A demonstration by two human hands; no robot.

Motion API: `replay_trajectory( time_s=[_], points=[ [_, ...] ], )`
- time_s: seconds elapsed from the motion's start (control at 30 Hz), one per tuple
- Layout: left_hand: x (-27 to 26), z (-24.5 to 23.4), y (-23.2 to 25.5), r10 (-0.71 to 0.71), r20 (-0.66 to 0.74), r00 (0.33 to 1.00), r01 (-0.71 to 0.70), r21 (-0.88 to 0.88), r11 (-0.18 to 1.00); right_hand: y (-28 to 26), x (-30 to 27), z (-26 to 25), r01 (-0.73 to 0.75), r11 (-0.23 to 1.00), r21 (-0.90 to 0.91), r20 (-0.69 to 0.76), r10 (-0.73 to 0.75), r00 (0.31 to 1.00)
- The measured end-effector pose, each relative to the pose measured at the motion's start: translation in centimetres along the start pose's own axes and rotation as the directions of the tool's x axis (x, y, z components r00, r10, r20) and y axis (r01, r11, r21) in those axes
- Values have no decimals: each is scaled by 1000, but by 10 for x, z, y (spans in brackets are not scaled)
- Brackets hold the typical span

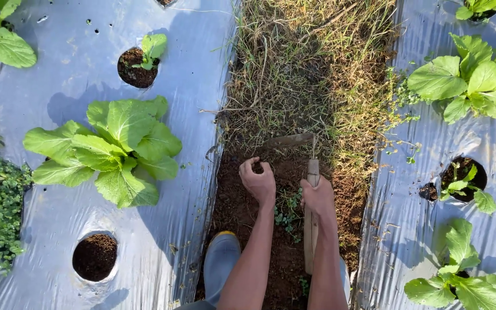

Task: The person weeds a garden bed by hand and with a hoe. They pull small weeds from around the base of young plants and use a hoe to scrape the soil surface between rows of plants growing through plastic mulch.

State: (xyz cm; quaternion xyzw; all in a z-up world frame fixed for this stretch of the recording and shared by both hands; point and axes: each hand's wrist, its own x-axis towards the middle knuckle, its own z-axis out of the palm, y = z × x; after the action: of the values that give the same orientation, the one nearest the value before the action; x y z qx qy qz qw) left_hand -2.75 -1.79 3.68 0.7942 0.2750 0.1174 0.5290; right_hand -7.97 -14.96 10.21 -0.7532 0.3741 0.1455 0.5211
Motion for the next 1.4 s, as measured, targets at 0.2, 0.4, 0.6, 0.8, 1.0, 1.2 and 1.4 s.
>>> replay_trajectory(
  time_s=[0.2, 0.4, 0.6, 0.8, 1.0, 1.2, 1.4],
  points=[
    [5, -2, 6, 68, 21, 997, -68, -5, 998, 0, -9, 2, -52, 996, 78, 22, 50, 999],
    [27, -11, 15, 216, 19, 976, -216, 17, 976, -14, -13, 5, -36, 963, 269, 24, 30, 999],
    [52, -31, 27, 304, 202, 931, -321, 56, 945, -18, -20, 14, 1, 998, 67, 79, -6, 997],
    [61, -19, -14, 327, 356, 876, -407, 181, 895, -31, -17, 17, 40, 969, 245, -18, -37, 999],
    [50, 0, -51, 136, 277, 951, -115, -89, 989, -19, -17, 29, 13, 990, 141, 31, -18, 999],
    [49, -14, -43, 160, 210, 964, -167, 17, 986, -24, -15, 39, 43, 951, 306, -44, -30, 999],
    [45, -24, -40, 68, 147, 987, -84, 102, 991, -30, -12, 38, 15, 981, 192, 20, -19, 1000]
  ],
)
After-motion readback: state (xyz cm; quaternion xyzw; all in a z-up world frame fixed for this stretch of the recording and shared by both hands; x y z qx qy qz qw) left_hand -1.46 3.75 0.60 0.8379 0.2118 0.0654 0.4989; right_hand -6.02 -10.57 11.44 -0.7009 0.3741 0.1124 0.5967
